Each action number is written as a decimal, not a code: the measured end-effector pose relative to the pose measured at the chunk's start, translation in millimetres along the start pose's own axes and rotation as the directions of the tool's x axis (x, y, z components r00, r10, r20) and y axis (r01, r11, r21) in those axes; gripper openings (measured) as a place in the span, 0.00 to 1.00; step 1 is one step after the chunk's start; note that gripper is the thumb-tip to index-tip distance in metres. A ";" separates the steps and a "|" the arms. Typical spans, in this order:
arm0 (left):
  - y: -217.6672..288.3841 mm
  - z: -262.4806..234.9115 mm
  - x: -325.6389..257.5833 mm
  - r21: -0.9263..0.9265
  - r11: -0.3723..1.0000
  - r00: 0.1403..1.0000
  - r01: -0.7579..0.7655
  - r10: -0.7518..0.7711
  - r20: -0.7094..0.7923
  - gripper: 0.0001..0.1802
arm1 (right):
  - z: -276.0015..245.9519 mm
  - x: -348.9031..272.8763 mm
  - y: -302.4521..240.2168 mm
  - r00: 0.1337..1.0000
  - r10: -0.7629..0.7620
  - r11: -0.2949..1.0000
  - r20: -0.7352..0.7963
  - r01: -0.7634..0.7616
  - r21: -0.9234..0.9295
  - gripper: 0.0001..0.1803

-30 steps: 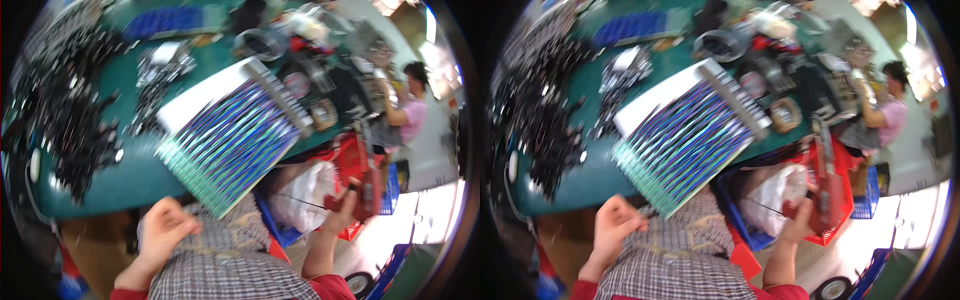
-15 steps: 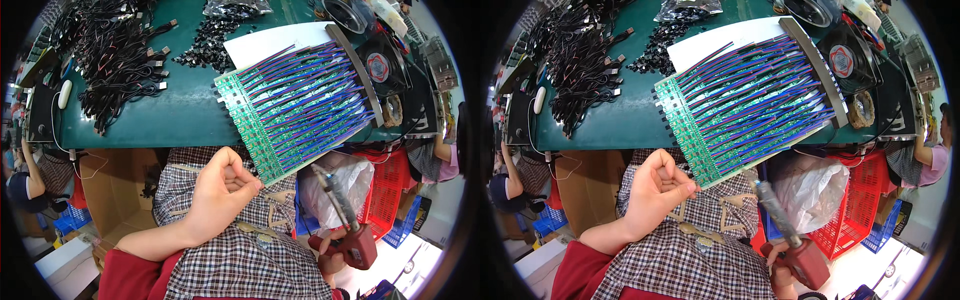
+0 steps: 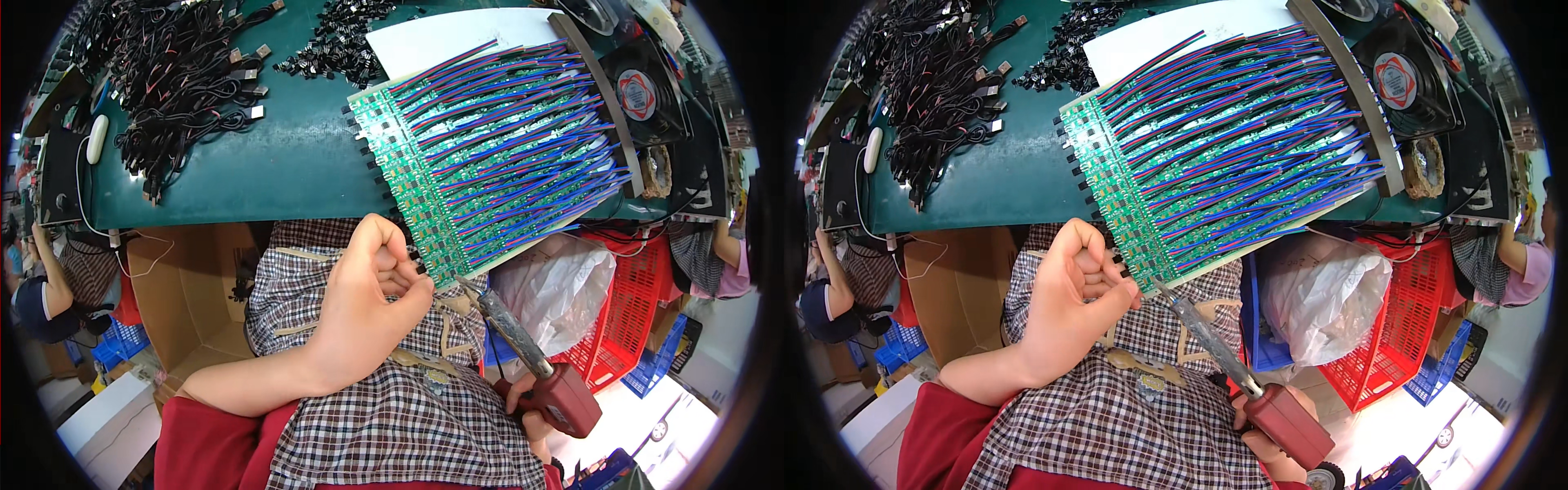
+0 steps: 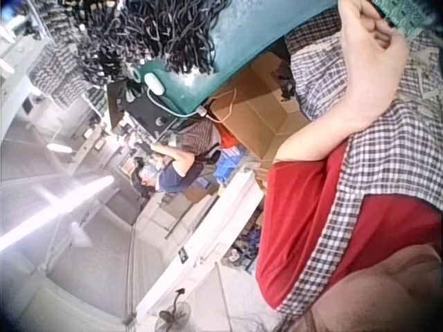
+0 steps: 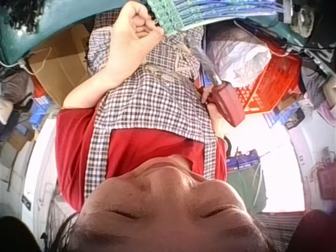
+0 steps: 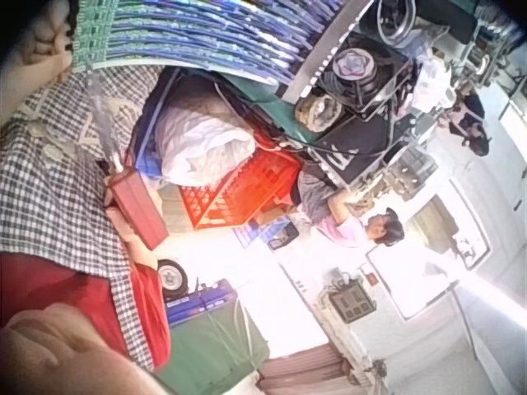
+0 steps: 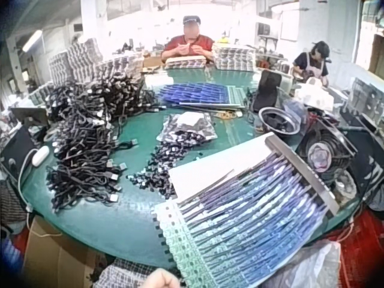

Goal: The person solders wires to a circuit board panel using a soldering gun, removes the completed panel, and positions a new board panel under a weight. They then place small electronic components onto the board and solder them in place using the soldering gun.

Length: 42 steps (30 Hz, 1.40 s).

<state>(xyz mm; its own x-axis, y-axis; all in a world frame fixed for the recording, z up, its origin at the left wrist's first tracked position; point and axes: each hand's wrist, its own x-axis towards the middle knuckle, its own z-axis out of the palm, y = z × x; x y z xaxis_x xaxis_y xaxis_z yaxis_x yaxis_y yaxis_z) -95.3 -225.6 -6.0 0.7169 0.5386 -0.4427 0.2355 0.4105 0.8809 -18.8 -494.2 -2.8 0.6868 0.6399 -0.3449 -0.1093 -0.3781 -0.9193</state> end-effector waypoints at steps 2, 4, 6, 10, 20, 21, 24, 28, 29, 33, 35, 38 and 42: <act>0.2 -0.5 0.4 -0.001 1.000 1.000 0.000 0.000 0.010 0.18 | -6.3 3.6 4.8 0.993 -0.089 0.964 0.071 0.104 -0.245 0.20; 0.4 -1.0 0.4 -0.003 1.000 1.000 0.025 -0.025 0.010 0.18 | -8.3 3.7 7.5 0.975 -0.162 0.862 0.154 0.216 -0.458 0.16; 0.4 -1.2 0.1 -0.011 1.000 1.000 0.029 -0.029 0.010 0.18 | -8.0 3.0 7.7 0.991 -0.051 0.947 0.125 0.087 -0.308 0.13; 0.0 -0.9 -0.4 -0.036 0.999 1.000 0.018 -0.018 0.013 0.17 | -3.7 4.2 1.6 0.996 -0.047 0.920 0.079 0.074 -0.385 0.14; -2.0 0.2 0.0 0.006 1.000 1.000 0.012 -0.012 0.017 0.15 | 3.6 9.2 -2.2 0.999 0.015 0.969 0.048 -0.002 -0.247 0.17; -2.0 0.0 -0.3 0.015 1.000 1.000 0.014 -0.014 0.016 0.15 | 3.1 8.7 -1.0 0.998 0.037 0.970 0.048 -0.024 -0.243 0.17; -2.6 -0.3 0.5 0.017 1.000 1.000 0.013 -0.014 0.015 0.15 | 2.5 6.3 3.3 0.997 0.047 0.977 0.059 -0.034 -0.212 0.13; -3.9 -0.1 1.1 0.002 1.000 1.000 0.002 -0.002 0.016 0.15 | 3.7 1.7 11.0 0.997 0.051 0.953 -0.051 -0.064 -0.295 0.09; -4.1 -0.3 1.0 -0.004 1.000 1.000 -0.003 0.003 0.017 0.15 | 2.9 1.4 12.9 0.999 0.031 0.953 -0.025 -0.037 -0.301 0.08; -4.8 -0.6 0.8 -0.007 1.000 1.000 -0.001 0.001 0.017 0.15 | 3.1 -6.4 17.0 0.996 0.056 0.945 -0.070 -0.075 -0.319 0.06; -4.7 -0.8 1.0 -0.005 1.000 1.000 0.000 0.000 0.019 0.15 | -0.5 -8.6 17.5 0.996 0.065 0.951 -0.056 -0.079 -0.300 0.07; -4.3 0.3 0.1 0.004 1.000 1.000 -0.011 0.011 0.015 0.15 | -7.6 -9.3 20.1 1.000 0.024 0.977 0.006 -0.022 -0.214 0.14; -4.3 2.4 0.0 -0.035 0.999 1.000 -0.018 0.018 -0.006 0.14 | -13.8 -6.5 35.9 0.992 -0.098 0.994 0.083 0.101 -0.036 0.24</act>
<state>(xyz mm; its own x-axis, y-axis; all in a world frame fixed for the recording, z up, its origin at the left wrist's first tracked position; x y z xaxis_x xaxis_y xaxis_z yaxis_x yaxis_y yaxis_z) -94.8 -229.1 -9.5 0.7172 0.5498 -0.4281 0.1998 0.4262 0.8823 -17.3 -521.2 -31.0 0.6318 0.7273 -0.2681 -0.0139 -0.3352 -0.9421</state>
